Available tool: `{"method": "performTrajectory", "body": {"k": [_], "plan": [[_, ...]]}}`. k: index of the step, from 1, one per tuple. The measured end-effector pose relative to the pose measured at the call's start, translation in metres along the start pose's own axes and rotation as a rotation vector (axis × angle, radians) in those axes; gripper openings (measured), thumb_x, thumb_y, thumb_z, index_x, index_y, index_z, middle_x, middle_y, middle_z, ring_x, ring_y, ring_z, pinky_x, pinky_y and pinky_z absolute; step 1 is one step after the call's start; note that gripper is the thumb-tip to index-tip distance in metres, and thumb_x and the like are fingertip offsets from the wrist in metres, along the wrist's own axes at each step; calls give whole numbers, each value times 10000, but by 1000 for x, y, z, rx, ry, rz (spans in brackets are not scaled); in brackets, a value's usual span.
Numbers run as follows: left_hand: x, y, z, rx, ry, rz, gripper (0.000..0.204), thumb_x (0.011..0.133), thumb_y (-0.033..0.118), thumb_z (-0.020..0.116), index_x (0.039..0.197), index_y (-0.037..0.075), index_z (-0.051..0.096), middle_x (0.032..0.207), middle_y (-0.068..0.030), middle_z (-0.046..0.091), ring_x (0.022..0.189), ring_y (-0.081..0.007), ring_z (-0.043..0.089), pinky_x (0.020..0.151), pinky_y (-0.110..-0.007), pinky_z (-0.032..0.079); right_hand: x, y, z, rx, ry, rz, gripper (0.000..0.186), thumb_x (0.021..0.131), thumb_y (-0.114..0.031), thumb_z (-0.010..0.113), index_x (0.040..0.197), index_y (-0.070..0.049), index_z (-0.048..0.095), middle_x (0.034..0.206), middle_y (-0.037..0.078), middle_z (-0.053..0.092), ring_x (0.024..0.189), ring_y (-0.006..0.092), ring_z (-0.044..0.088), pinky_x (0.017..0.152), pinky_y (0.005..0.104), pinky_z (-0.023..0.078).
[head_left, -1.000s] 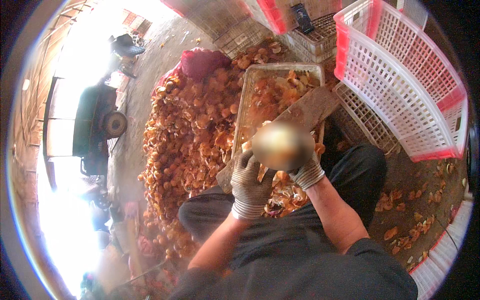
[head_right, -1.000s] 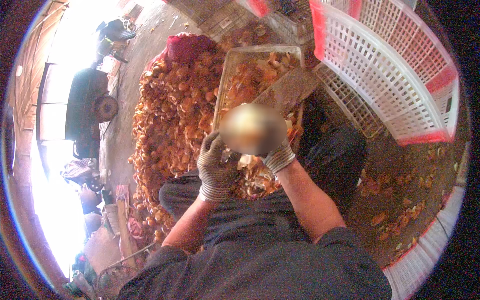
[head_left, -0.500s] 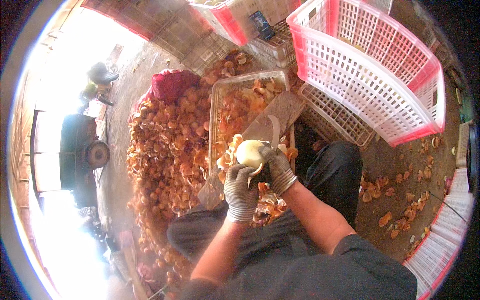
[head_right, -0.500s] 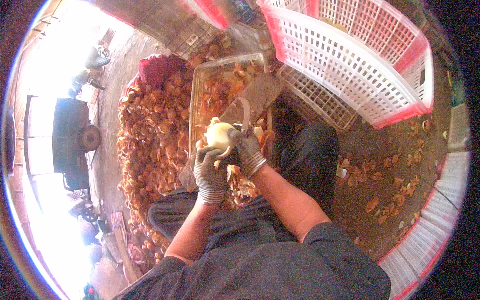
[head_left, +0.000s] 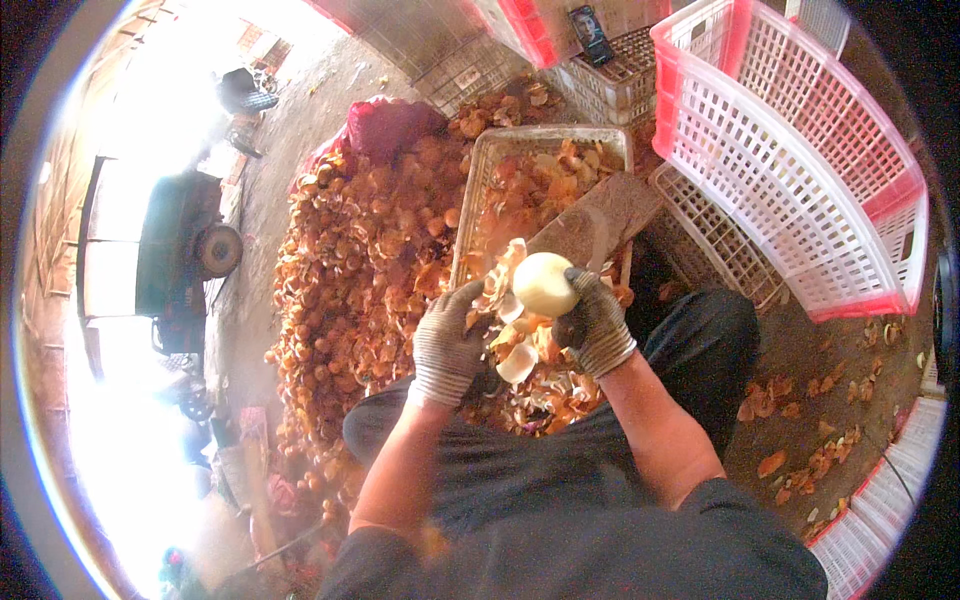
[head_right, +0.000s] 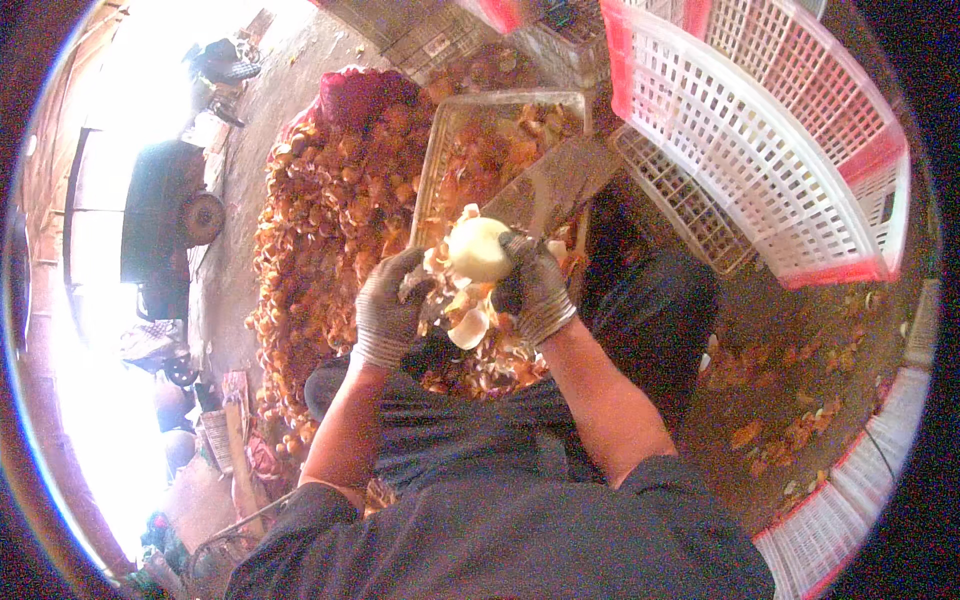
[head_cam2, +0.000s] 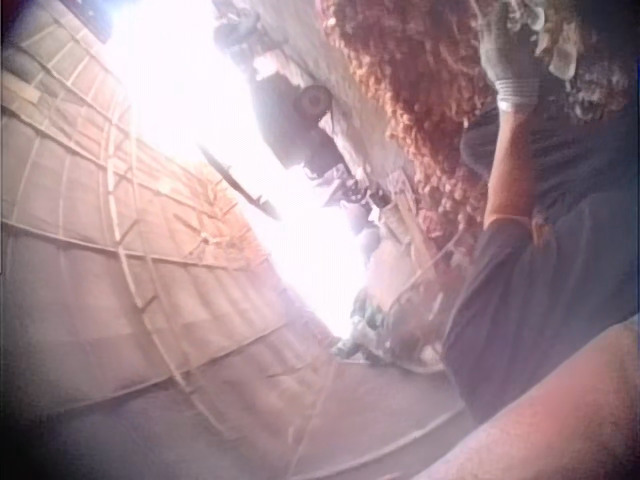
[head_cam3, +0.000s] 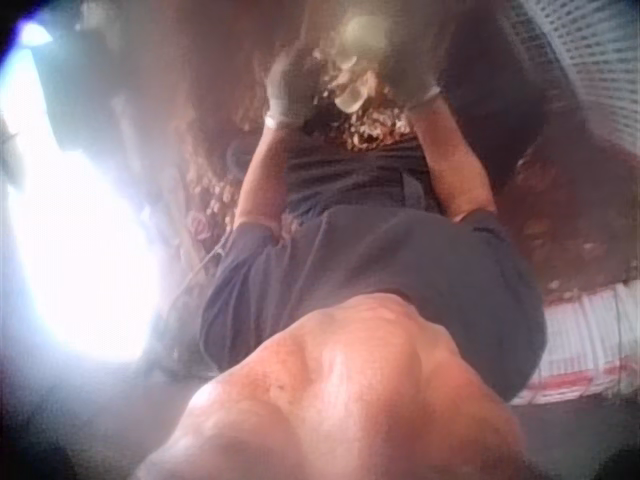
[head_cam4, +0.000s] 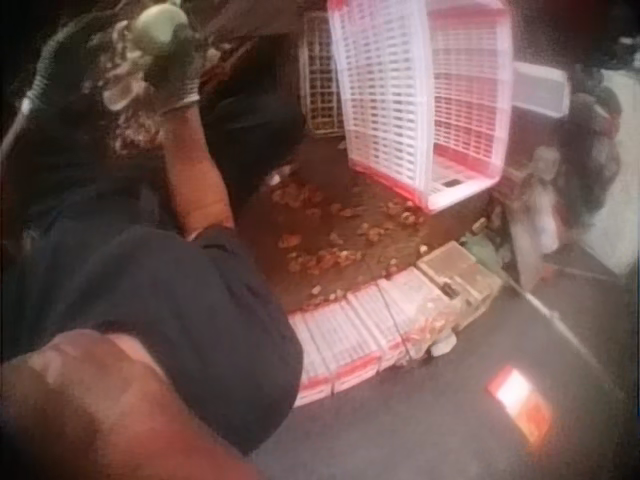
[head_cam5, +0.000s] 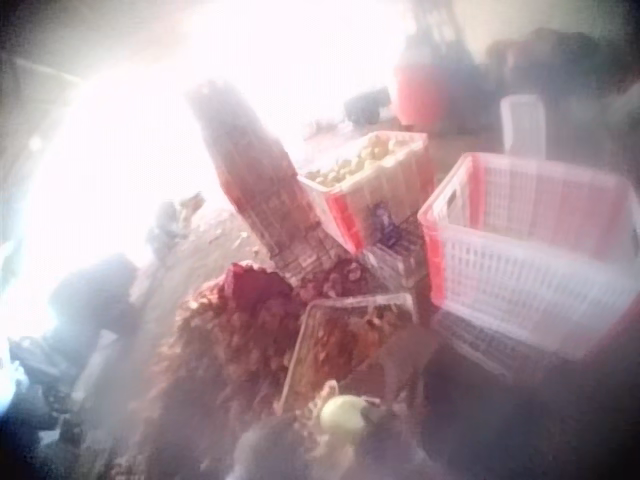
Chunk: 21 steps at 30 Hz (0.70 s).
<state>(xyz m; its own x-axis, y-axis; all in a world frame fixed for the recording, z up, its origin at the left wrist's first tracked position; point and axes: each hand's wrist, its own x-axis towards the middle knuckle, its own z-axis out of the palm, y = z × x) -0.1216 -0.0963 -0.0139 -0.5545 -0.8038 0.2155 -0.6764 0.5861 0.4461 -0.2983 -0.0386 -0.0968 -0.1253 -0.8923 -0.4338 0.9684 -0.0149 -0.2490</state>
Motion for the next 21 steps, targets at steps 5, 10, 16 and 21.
{"method": "performTrajectory", "body": {"k": [5, 10, 16, 21], "plan": [[9, 20, -17, -362, -46, -144, 264, 755, 68, 765, 994, 7, 672, 886, -95, 691, 800, -178, 677, 737, -297, 546, -11, 0, 2, -180, -40, 31, 342, 864, -258, 634, 1134, -63, 560, 799, 70, 650, 363, 107, 466, 280, 224, 375], [26, 45, -27, 1, -154, 192, 612, 630, 189, 844, 1176, 71, 594, 1130, -144, 630, 1042, -313, 622, 886, -389, 507, -10, 5, -1, -255, -130, -11, 314, 837, -254, 686, 1057, -49, 594, 777, 51, 637, 411, 105, 497, 310, 224, 406], [25, 39, -18, 166, -464, 201, 885, 590, 283, 851, 1360, 168, 429, 1224, -163, 555, 1100, -383, 560, 920, -460, 484, -7, 17, -16, -365, -118, 69, 304, 846, -151, 690, 1115, -44, 597, 871, 33, 649, 639, 132, 605, 524, 243, 509], [18, 34, -14, 289, -560, 205, 901, 603, 316, 852, 1369, 150, 407, 1194, -188, 549, 1079, -393, 558, 890, -469, 500, -5, 32, -16, -478, -170, -6, 330, 835, -116, 694, 1133, -23, 589, 1006, 43, 648, 894, 140, 614, 792, 285, 527]]}}
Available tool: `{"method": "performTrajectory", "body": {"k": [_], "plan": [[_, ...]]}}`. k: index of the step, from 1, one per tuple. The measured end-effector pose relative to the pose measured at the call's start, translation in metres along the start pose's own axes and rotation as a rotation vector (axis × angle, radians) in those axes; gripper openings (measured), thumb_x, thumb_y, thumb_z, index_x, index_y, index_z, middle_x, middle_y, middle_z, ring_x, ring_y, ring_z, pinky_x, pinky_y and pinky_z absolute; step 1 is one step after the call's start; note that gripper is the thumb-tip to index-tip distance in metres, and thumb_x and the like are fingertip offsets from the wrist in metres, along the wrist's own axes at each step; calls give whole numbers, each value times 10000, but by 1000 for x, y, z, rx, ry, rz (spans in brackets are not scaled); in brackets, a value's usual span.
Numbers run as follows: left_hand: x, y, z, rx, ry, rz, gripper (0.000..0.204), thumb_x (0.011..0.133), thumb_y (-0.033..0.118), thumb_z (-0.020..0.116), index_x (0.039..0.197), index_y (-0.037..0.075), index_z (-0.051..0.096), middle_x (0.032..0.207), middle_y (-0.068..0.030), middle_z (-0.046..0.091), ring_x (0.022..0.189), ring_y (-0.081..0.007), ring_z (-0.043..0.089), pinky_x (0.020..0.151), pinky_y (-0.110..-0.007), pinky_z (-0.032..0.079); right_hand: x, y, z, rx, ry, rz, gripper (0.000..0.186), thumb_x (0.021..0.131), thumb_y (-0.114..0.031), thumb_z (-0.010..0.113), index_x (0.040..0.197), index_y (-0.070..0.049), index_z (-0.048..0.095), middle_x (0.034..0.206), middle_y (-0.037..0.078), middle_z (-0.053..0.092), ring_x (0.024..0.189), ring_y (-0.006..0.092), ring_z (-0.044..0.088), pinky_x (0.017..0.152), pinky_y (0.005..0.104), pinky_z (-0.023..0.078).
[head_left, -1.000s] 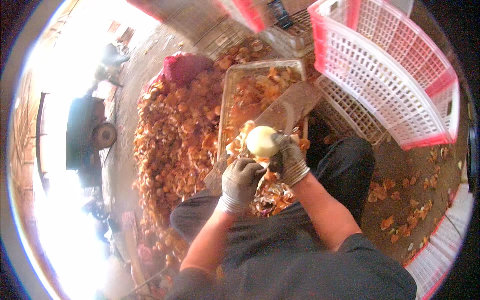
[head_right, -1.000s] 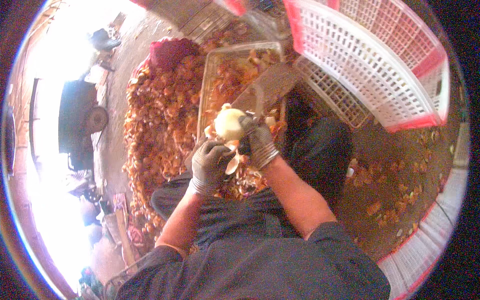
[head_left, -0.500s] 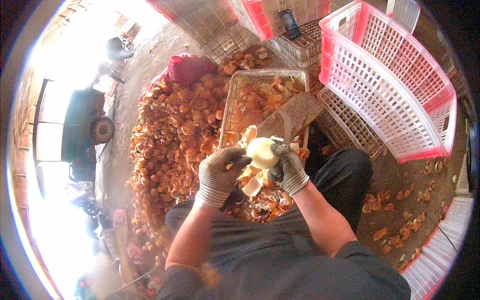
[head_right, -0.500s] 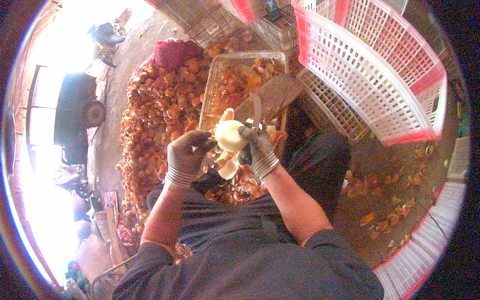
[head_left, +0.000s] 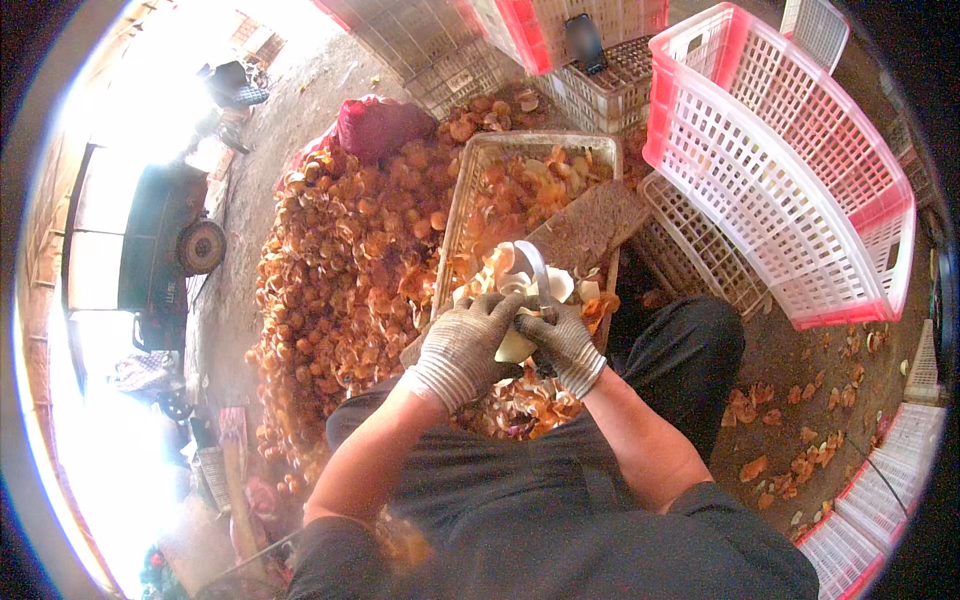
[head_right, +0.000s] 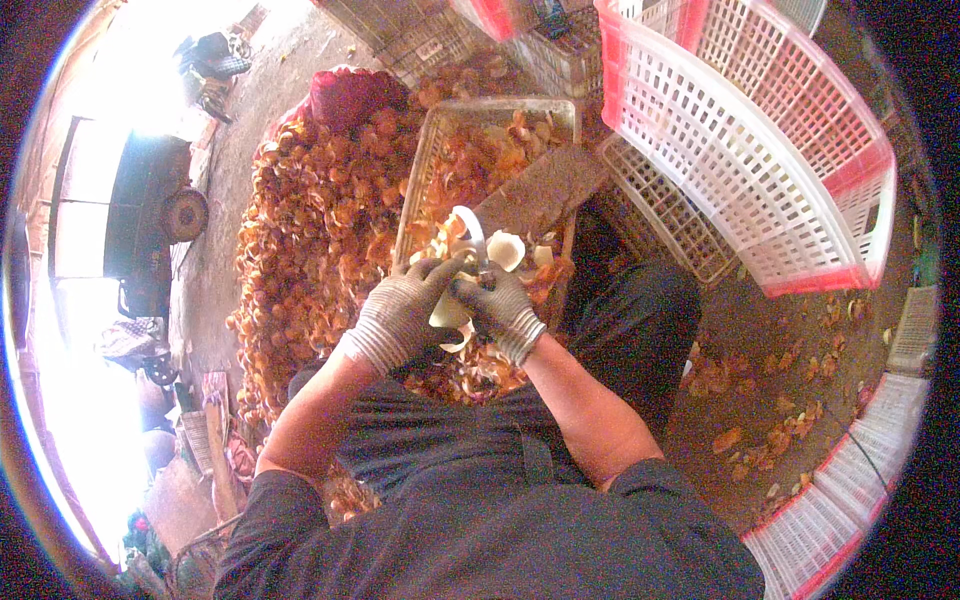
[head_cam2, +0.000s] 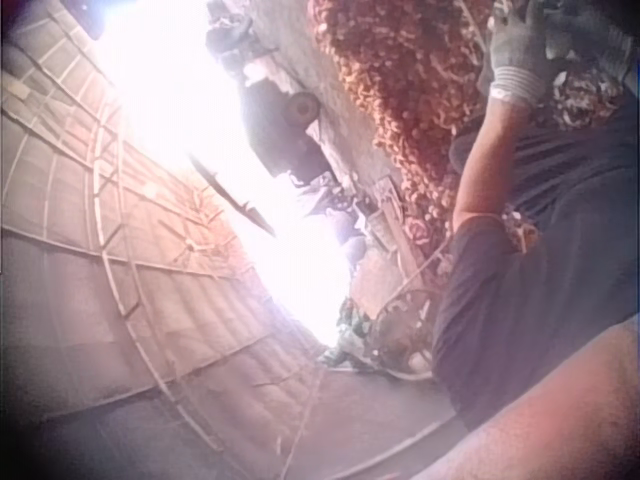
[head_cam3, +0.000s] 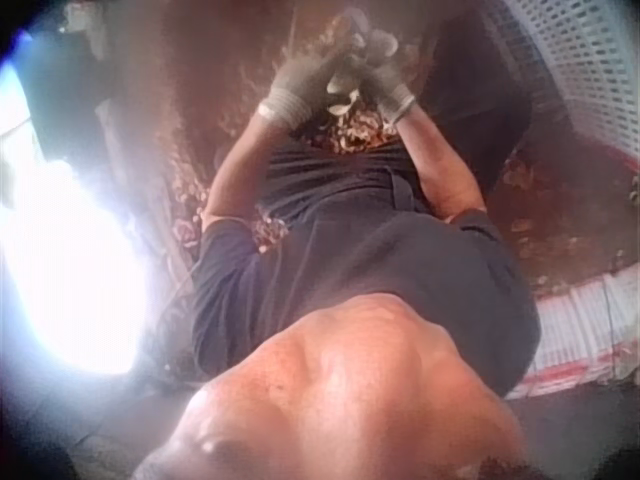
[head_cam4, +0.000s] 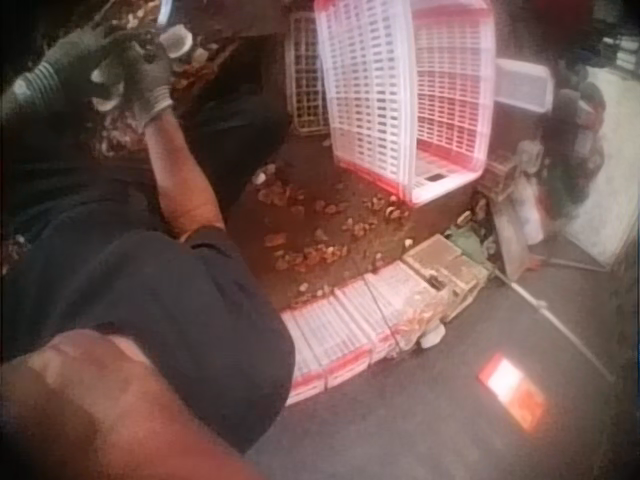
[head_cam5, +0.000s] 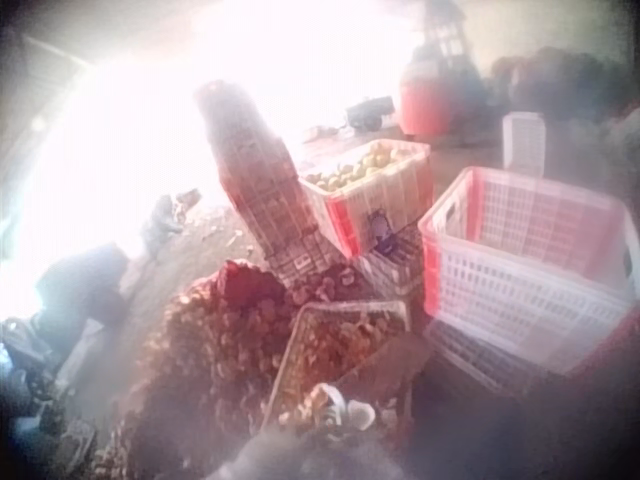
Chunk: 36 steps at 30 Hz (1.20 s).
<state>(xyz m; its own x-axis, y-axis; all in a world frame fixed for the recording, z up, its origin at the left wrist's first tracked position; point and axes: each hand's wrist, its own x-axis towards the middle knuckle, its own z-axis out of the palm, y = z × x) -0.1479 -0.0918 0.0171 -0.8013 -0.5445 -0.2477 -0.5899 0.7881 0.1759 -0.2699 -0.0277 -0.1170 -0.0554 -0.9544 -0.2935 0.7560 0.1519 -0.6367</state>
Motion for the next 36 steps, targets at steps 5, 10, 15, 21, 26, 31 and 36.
{"method": "performTrajectory", "body": {"k": [5, 10, 15, 21, 26, 31, 36], "plan": [[-2, -4, 15, -104, 0, -25, 781, 653, 303, 833, 1310, 110, 458, 1165, -212, 559, 1017, -416, 593, 879, -463, 507, 2, 13, -6, -270, 39, 4, 305, 843, -207, 683, 1064, -6, 620, 918, 27, 650, 837, 115, 592, 754, 272, 501], [-7, -41, 69, -726, 29, -151, 703, 676, 358, 833, 1227, 29, 545, 1118, -171, 631, 1043, -280, 612, 931, -377, 479, -8, 1, 3, -326, 73, 67, 369, 861, -344, 676, 988, -1, 634, 849, 24, 637, 725, 113, 556, 657, 287, 483], [-30, -39, 61, -1960, -4, -185, 810, 722, 425, 787, 1346, 40, 441, 1228, -102, 565, 1110, -232, 577, 925, -377, 497, -17, -22, 11, -131, 166, 35, 216, 906, -233, 649, 999, -37, 655, 791, 5, 615, 623, 93, 551, 574, 236, 461], [-46, -49, 100, -1749, 122, -153, 811, 833, 629, 580, 1397, 90, 359, 1324, -130, 524, 1216, -266, 512, 1000, -445, 439, -22, -37, 14, -89, 161, 193, 182, 877, -245, 680, 956, -89, 632, 670, 6, 587, 504, 95, 522, 422, 247, 402], [-33, -21, 93, -1629, 365, -172, 916, 804, 767, 446, 1406, 82, 358, 1347, -168, 496, 1209, -301, 506, 980, -461, 442, -12, -18, 3, -122, 238, 0, 175, 850, -200, 684, 964, -76, 633, 689, -19, 575, 583, 83, 533, 491, 251, 433], [-18, -10, 70, -2127, 161, -245, 1107, 650, 887, 487, 1385, 65, 376, 1249, -165, 542, 1017, -305, 586, 819, -448, 513, 1, 11, -3, -270, 170, -51, 149, 854, -178, 639, 916, -42, 638, 700, -10, 580, 628, 119, 535, 593, 298, 476], [54, 51, -10, -2123, 22, -39, 1035, 661, 730, 688, 1402, 93, 345, 1266, -139, 538, 1088, -318, 583, 867, -433, 534, 18, 52, -31, -362, 243, 37, 191, 831, -215, 660, 890, -36, 621, 695, 47, 590, 636, 153, 548, 621, 333, 480]]}}
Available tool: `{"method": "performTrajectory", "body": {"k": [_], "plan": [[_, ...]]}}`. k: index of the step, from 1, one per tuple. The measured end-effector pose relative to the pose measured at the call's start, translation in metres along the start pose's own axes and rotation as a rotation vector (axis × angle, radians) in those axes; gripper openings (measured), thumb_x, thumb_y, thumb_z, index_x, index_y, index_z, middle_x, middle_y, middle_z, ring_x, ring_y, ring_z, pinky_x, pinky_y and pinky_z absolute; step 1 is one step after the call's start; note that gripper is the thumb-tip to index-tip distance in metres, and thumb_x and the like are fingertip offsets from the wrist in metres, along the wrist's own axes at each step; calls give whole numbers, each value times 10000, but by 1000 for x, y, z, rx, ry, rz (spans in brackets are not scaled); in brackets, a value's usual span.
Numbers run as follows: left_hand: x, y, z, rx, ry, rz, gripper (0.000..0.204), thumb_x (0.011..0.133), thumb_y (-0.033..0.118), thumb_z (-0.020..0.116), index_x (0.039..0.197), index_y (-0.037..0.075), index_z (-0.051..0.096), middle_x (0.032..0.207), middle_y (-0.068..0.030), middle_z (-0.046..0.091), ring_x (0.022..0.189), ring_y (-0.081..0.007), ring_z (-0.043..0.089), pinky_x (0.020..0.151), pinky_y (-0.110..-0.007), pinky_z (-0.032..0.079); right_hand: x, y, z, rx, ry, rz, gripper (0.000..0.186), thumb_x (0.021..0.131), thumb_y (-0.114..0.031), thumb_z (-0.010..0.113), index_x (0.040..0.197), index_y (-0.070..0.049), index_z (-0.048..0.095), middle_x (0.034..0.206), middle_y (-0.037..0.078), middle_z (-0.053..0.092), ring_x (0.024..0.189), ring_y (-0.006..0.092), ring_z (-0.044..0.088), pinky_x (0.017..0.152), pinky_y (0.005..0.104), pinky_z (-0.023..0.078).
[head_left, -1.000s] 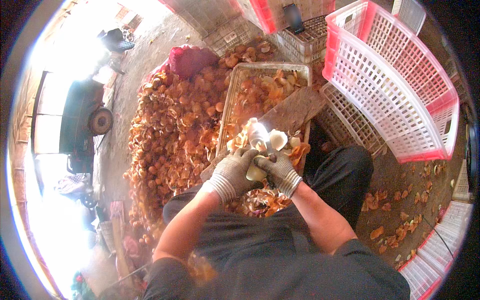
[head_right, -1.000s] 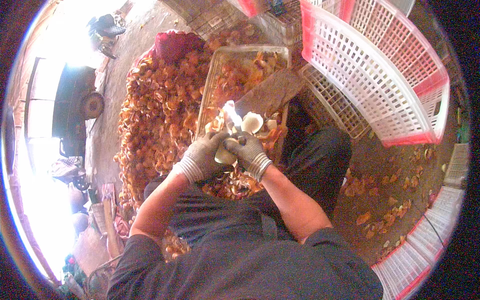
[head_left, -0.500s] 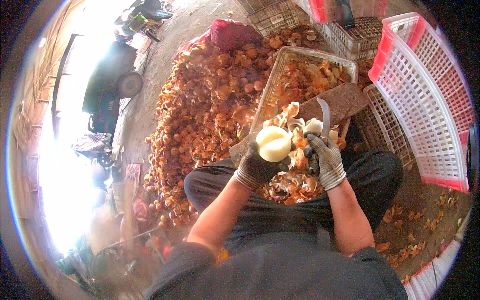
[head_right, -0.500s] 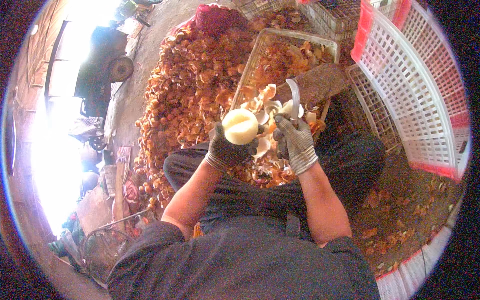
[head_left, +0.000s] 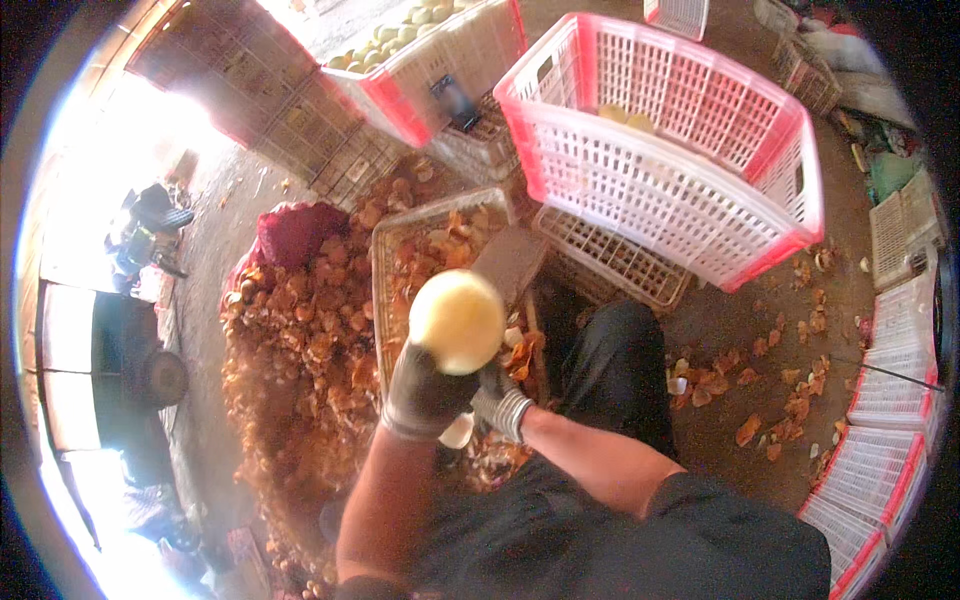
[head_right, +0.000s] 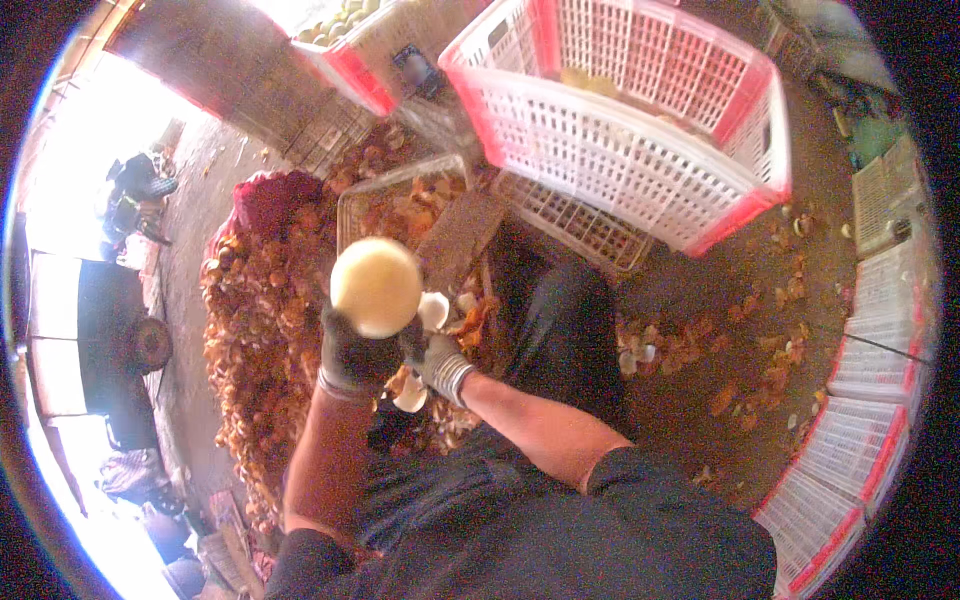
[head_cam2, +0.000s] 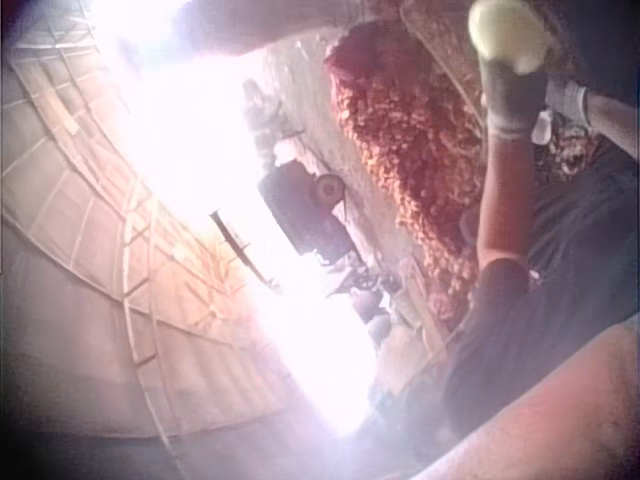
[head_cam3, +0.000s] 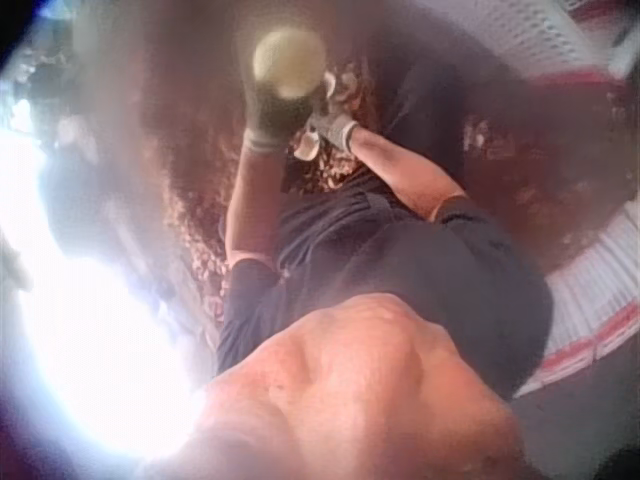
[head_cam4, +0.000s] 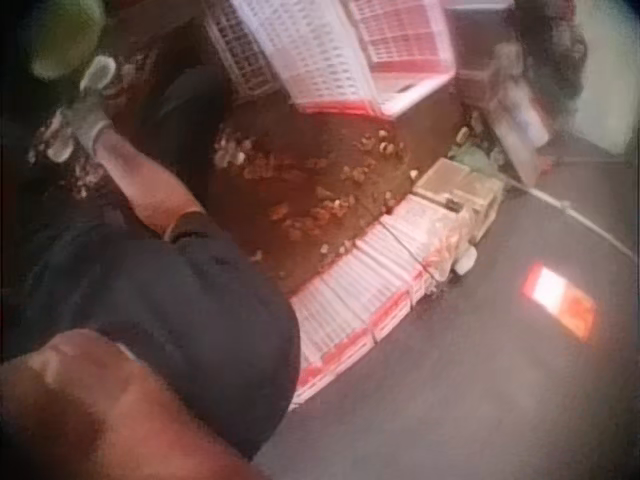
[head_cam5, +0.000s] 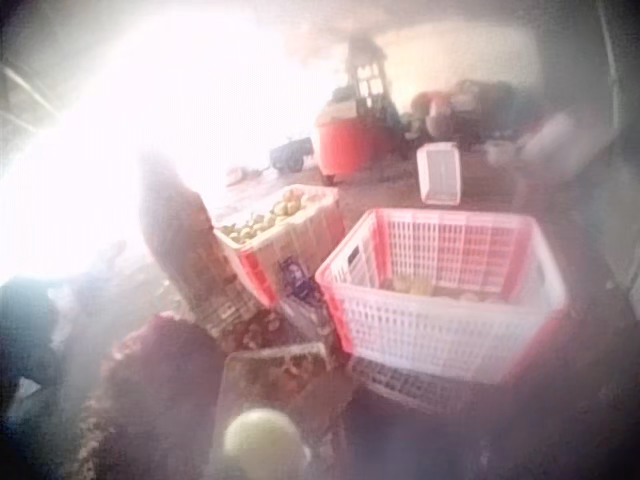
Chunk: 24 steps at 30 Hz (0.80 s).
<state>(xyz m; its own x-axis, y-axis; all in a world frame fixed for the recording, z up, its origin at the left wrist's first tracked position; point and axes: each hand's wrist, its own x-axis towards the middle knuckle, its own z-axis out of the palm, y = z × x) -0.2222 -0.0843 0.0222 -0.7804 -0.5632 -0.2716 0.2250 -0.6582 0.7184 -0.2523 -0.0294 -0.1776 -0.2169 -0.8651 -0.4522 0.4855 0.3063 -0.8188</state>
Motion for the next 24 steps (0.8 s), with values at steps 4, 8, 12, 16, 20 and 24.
{"method": "performTrajectory", "body": {"k": [4, 8, 12, 16, 20, 24], "plan": [[78, 45, 132, 178, -357, 120, 522, 875, 230, 674, 1304, 28, 453, 1115, -113, 596, 866, -209, 628, 657, -313, 564, -35, -33, -1, -153, 56, 25, 233, 813, -254, 669, 832, -31, 602, 656, 28, 556, 597, 116, 498, 564, 328, 450], [102, 67, 135, 1112, -486, 829, 422, 862, 126, 658, 1240, 18, 503, 1126, -129, 600, 907, -240, 649, 731, -357, 570, -36, -33, -5, -374, 84, 42, 213, 837, -238, 639, 813, -30, 601, 634, 32, 559, 573, 137, 518, 546, 342, 435], [83, 95, 91, 1220, -420, 813, 316, 860, 70, 635, 1169, 28, 582, 1122, -127, 616, 918, -240, 661, 776, -376, 569, -29, -24, -19, -284, 190, -69, 234, 833, -259, 642, 808, -29, 610, 636, 34, 574, 577, 142, 525, 558, 351, 445], [-11, 111, -60, 280, 87, 167, 337, 930, 171, 608, 1231, 27, 558, 980, -135, 669, 823, -262, 665, 693, -400, 567, -42, -39, -8, -263, 126, 75, 194, 854, -229, 619, 904, -42, 636, 703, 40, 606, 601, 145, 541, 546, 339, 456], [-146, 136, -237, 107, 633, 446, 258, 920, 156, 620, 1148, 37, 600, 933, -122, 669, 768, -248, 654, 670, -387, 566, -38, -20, -8, -180, 54, 86, 161, 831, -161, 624, 942, -45, 643, 697, 28, 590, 591, 128, 540, 539, 305, 445], [-278, 100, -306, -113, 899, 599, 140, 902, 173, 645, 1008, 82, 642, 846, -83, 668, 724, -234, 640, 633, -364, 550, -38, -19, 9, -225, -5, 167, 132, 846, -127, 649, 953, -51, 650, 683, 15, 578, 509, 106, 515, 458, 259, 427]]}}
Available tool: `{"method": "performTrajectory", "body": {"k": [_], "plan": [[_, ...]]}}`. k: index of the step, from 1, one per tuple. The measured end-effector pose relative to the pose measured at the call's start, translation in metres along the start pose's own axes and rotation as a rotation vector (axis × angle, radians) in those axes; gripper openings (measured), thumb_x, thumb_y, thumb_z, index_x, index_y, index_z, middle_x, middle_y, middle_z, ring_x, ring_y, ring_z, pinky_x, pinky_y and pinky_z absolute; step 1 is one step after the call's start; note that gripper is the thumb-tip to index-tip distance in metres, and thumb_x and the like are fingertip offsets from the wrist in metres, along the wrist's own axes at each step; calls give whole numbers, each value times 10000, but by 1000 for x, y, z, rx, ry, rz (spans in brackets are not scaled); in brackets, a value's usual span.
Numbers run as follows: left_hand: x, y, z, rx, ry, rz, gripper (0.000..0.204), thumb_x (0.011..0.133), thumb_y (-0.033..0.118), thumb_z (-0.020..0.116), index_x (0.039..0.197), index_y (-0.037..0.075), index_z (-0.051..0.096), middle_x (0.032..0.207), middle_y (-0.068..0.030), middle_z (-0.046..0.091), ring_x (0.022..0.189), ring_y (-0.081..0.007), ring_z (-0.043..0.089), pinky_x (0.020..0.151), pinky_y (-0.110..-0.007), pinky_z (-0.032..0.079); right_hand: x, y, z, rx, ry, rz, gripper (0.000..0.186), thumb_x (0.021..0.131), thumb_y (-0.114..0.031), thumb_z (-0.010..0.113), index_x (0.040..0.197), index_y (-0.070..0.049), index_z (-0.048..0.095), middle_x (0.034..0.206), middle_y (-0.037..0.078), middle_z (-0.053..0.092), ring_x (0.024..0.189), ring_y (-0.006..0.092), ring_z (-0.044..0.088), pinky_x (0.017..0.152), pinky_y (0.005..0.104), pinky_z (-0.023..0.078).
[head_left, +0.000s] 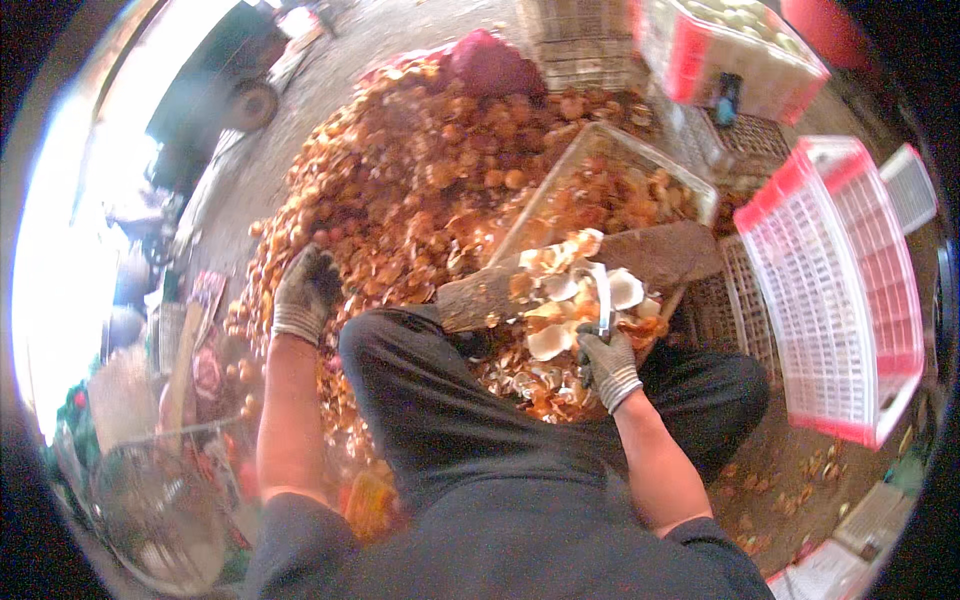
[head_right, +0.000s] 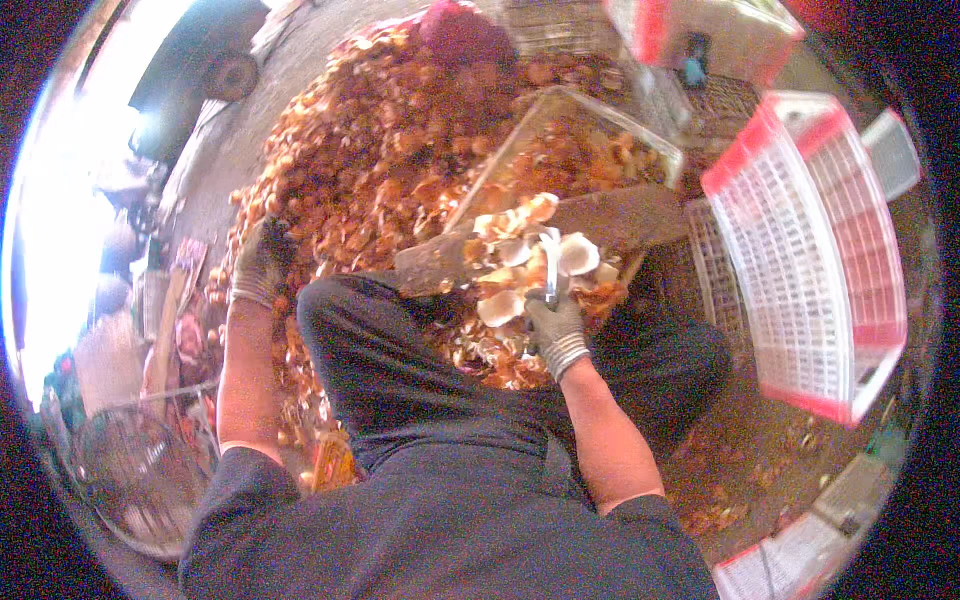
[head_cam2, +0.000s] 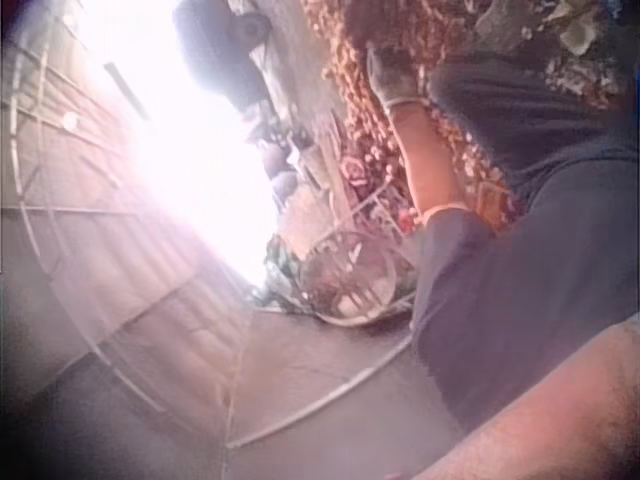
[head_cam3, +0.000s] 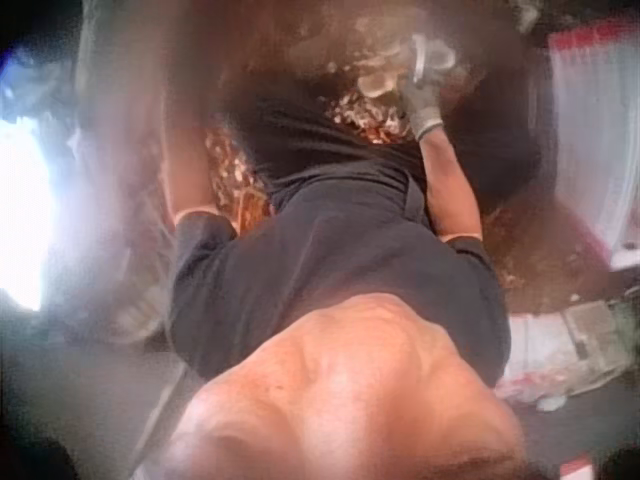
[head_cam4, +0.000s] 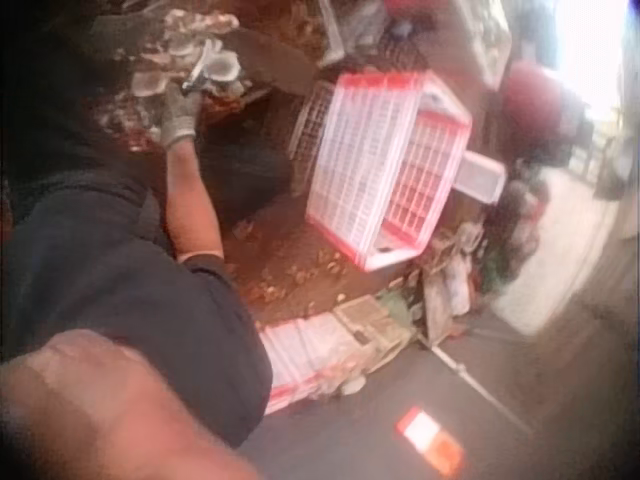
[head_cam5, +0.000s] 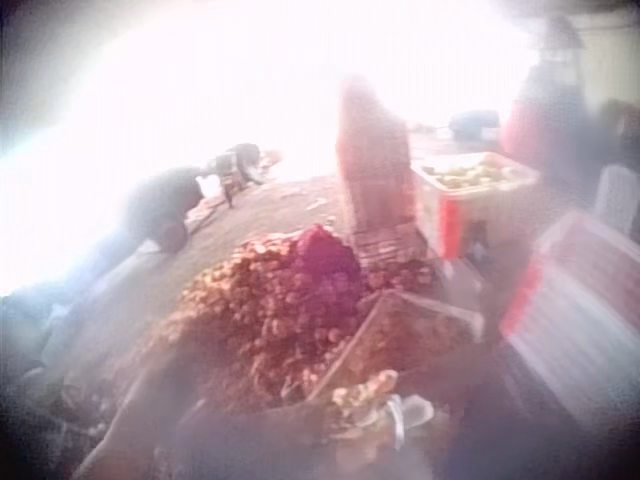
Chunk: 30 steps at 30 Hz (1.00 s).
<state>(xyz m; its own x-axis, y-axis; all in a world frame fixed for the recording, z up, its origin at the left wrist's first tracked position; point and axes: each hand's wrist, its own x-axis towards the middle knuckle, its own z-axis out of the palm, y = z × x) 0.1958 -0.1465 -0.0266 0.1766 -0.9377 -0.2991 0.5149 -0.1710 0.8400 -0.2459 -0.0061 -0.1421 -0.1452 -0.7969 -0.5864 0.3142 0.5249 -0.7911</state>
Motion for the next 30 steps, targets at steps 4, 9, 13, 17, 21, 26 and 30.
{"method": "performTrajectory", "body": {"k": [4, 9, 13, 17, 21, 26, 30], "plan": [[-45, -21, -80, 156, 299, -83, 154, 872, 181, 660, 1001, 104, 625, 840, -78, 667, 708, -234, 633, 623, -369, 536, 8, 4, 19, -126, -33, -120, 146, 819, -130, 665, 927, -32, 680, 706, 2, 599, 572, 99, 518, 520, 264, 431], [-40, -90, -186, 147, 381, -240, 187, 885, 178, 653, 1027, 60, 621, 874, -64, 662, 721, -195, 627, 620, -337, 517, 6, 0, 36, -109, -124, -21, 139, 832, -118, 665, 946, -38, 662, 703, -14, 582, 584, 77, 509, 510, 232, 411], [-19, -122, -143, 443, 273, -234, 289, 879, 149, 669, 1125, 0, 632, 1000, -89, 681, 857, -187, 637, 754, -315, 520, 16, -1, 37, -145, -19, -164, 140, 835, -99, 663, 951, -21, 665, 716, -22, 590, 583, 74, 507, 521, 224, 417], [19, -137, -125, 728, 50, -258, 350, 864, 194, 682, 1140, -16, 634, 1029, -118, 690, 934, -190, 634, 860, -306, 493, 35, -3, 34, -134, -38, -94, 119, 838, -75, 654, 945, -24, 667, 710, -23, 583, 580, 68, 507, 507, 216, 390], [71, -162, -118, 1281, -81, -196, 462, 802, 318, 726, 1161, 44, 627, 1076, -172, 678, 1020, -294, 646, 905, -352, 484, 57, 1, 34, -161, 1, -70, 162, 814, -94, 680, 957, -20, 668, 708, -21, 583, 579, 67, 508, 510, 218, 394], [143, -176, -69, 1558, -550, 89, 740, 737, 367, 757, 1367, 129, 451, 1309, -189, 535, 1174, -323, 545, 998, -377, 439, 82, 7, 49, -320, 96, 1, 156, 793, -78, 654, 936, -14, 648, 662, -24, 552, 531, 70, 469, 484, 218, 379], [211, -224, -6, 2026, -1023, 228, 944, 690, 348, 783, 1483, 330, 271, 1547, -126, 228, 1376, -467, 244, 1093, -608, 264, 88, -5, 68, -373, 213, 12, 103, 782, -67, 625, 868, -14, 644, 602, -27, 512, 489, 65, 440, 454, 212, 344]]}}
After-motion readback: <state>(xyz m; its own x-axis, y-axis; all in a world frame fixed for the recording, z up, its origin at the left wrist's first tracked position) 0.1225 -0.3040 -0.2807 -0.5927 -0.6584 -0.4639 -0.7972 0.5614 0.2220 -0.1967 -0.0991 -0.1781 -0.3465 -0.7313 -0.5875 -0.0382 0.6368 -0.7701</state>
